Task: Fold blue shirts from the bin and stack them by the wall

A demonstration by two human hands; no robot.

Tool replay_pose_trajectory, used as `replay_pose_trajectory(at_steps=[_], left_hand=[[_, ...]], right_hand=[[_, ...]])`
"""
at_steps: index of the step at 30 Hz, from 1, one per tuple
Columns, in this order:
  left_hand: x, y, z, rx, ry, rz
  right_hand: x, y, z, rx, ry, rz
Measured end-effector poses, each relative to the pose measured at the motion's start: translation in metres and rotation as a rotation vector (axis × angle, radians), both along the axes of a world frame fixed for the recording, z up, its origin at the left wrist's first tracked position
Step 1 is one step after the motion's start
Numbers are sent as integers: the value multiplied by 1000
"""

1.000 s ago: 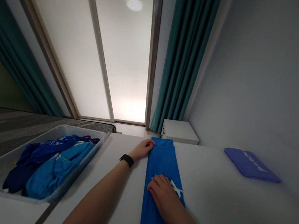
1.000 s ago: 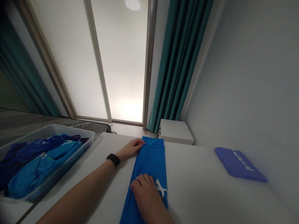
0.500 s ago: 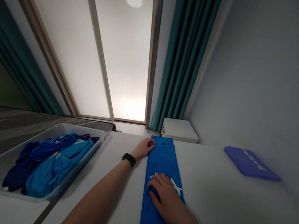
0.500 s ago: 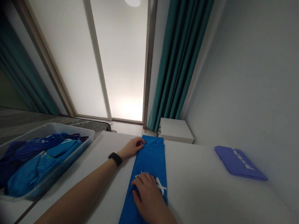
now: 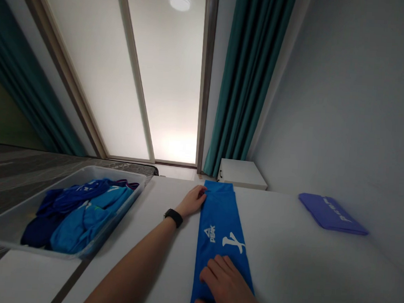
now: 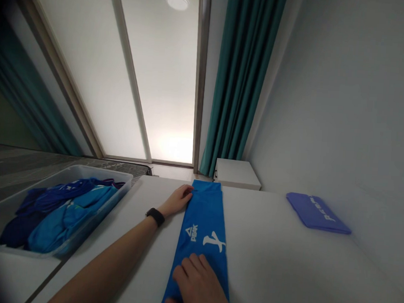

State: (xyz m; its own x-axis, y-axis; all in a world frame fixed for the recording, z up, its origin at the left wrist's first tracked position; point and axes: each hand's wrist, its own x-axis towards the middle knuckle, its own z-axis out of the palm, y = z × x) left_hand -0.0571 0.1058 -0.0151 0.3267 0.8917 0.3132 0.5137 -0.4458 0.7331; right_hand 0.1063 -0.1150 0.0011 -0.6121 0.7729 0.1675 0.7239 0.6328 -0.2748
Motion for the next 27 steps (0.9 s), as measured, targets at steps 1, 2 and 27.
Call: replay_pose_trajectory(at_steps=[1,2,27], left_hand=[[-2,-3,0,0,-6,-3],[-3,-6,-1,-1,-12,-6],[13,32,-1,-234,87,44]], right_hand=[[-2,-3,-3,28,-33,17],[-4,-5,-6,57,-67,32],[-5,-22,-20,668,-35,4]])
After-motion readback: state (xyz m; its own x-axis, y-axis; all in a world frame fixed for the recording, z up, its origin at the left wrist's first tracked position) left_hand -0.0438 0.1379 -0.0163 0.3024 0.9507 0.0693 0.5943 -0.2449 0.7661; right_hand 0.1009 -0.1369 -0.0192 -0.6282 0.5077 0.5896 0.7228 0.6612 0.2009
